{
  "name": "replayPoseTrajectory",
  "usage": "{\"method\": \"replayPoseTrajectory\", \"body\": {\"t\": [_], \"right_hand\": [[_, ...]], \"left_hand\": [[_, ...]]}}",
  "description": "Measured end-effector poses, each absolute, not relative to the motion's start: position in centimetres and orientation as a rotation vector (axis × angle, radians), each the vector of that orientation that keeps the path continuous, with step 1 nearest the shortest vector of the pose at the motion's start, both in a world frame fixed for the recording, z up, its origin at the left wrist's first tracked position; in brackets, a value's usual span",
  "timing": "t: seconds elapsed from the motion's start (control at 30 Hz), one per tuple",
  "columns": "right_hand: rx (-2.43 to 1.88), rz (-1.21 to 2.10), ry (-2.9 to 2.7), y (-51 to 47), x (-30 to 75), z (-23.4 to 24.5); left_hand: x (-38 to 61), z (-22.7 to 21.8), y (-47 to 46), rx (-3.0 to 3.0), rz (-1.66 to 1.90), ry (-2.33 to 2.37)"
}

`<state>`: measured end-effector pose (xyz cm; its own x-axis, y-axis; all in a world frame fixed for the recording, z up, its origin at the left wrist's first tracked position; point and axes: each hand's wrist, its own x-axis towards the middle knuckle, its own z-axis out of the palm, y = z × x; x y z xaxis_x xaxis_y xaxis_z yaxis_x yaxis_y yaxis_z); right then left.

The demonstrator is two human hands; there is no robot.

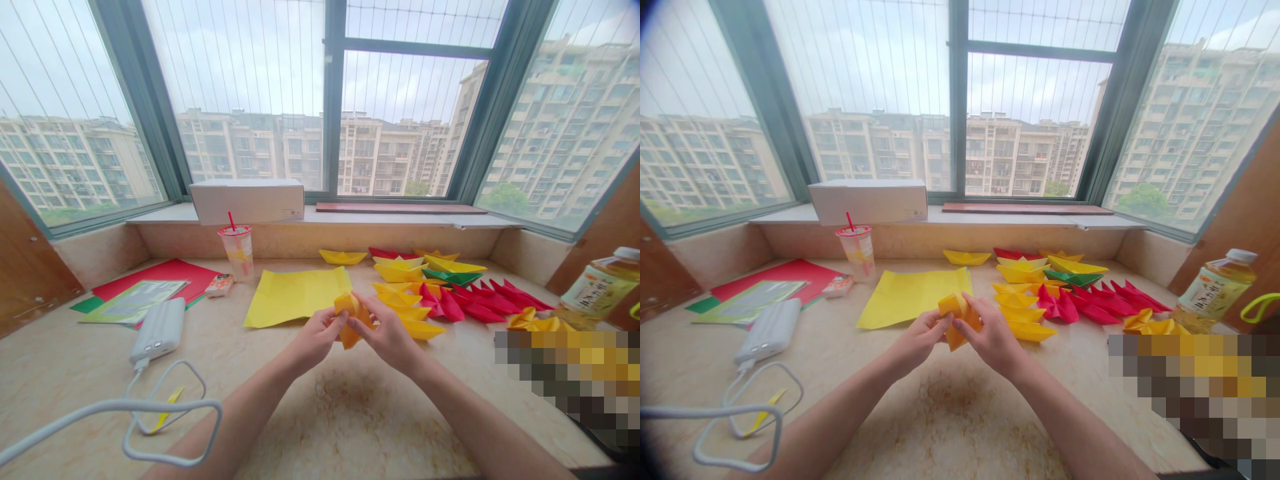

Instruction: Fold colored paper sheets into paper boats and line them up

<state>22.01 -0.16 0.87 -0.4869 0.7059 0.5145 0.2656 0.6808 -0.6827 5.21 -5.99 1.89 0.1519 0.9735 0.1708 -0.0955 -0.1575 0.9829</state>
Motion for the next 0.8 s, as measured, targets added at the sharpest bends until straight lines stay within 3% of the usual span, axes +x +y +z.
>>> {"method": "replayPoseTrajectory", "body": {"t": [0.3,0.6,0.8], "right_hand": [[-0.756,0.821,-1.954,-0.15,22.08,1.14],[-0.675,1.178,-1.743,-0.27,21.87,1.41],[-0.691,1.215,-1.714,-0.42,21.91,1.18]], "left_hand": [[4.98,2.09,-5.79,1.204,1.377,1.112],[4.77,2.31,-5.37,1.167,1.533,0.955],[4.96,1.98,-5.34,1.183,1.490,0.913]]}}
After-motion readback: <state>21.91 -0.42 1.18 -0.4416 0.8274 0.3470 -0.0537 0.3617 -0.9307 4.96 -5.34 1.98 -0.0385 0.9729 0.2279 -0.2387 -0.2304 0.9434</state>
